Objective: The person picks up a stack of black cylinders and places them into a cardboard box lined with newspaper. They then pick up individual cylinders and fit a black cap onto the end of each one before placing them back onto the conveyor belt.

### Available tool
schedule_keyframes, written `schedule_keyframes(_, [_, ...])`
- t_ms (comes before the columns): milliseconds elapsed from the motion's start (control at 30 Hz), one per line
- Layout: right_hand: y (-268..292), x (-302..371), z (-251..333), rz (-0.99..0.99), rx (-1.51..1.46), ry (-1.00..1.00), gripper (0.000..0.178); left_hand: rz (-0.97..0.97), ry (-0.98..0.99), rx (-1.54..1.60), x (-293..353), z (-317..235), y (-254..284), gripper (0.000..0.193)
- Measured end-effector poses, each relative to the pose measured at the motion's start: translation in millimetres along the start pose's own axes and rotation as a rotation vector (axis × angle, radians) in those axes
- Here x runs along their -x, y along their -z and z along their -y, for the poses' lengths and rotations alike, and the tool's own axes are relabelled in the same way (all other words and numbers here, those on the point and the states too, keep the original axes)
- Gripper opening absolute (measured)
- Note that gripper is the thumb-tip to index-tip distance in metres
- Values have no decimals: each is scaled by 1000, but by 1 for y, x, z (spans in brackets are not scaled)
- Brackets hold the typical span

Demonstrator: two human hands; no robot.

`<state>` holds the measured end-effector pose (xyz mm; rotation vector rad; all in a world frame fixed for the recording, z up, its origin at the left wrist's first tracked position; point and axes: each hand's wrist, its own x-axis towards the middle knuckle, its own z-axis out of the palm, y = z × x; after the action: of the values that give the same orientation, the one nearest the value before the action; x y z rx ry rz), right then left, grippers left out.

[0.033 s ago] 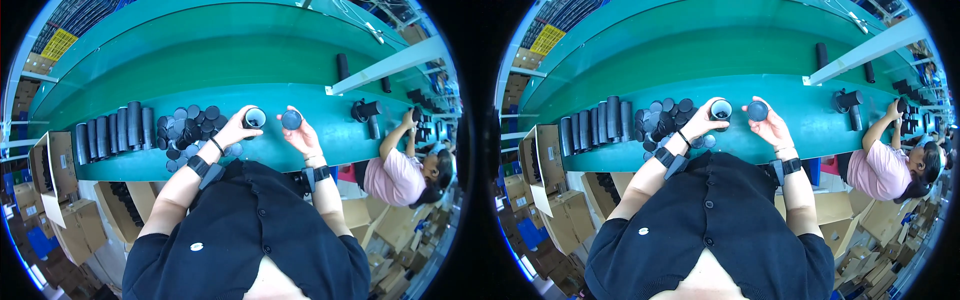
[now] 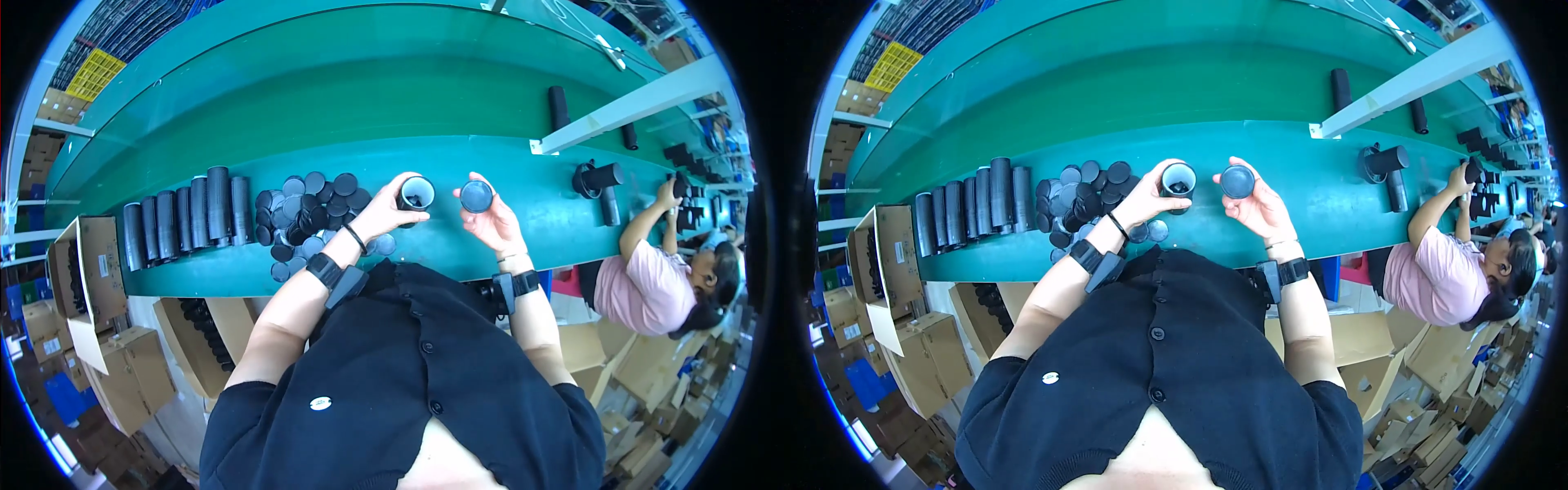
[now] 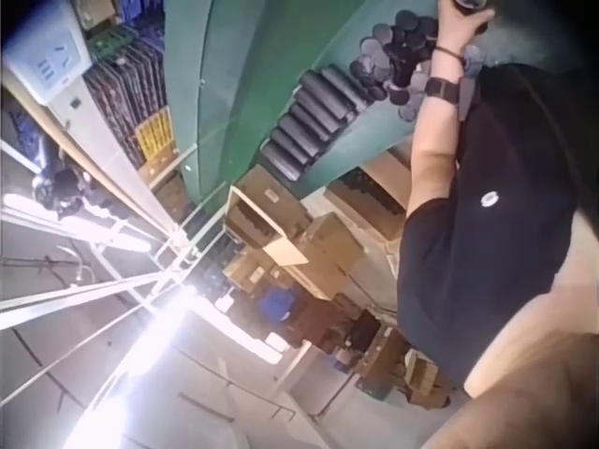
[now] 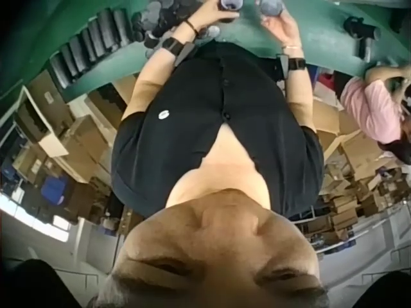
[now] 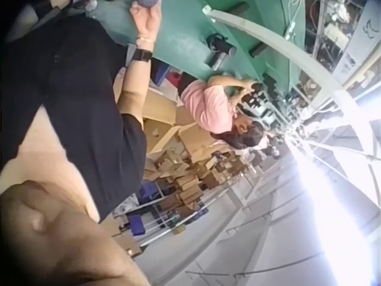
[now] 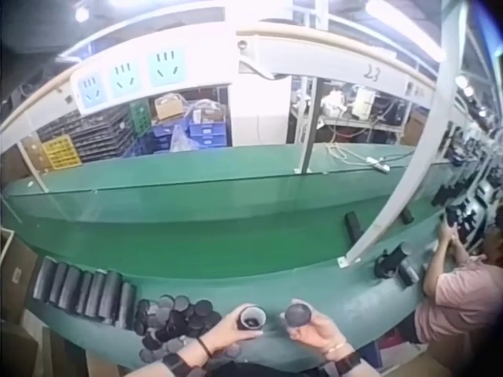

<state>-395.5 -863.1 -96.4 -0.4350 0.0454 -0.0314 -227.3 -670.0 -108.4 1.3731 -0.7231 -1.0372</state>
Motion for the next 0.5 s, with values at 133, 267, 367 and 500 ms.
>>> schedule_keyframes(133, [2,9,1,-94,28,22,58,6,-53,-64,-4,8,-5,67])
schedule_keyframes(267, [8,9,3,-66,-21,17,55,16,-28,-73,-3,3,-8,68])
schedule_keyframes(367, [4,8,8,-145,56,-58,55,107,0,6,0,-17,-11,65])
schedule_keyframes(500, [-14,-5,12,-196,283,-244,46,368,-22,101,1,-46,-16,64])
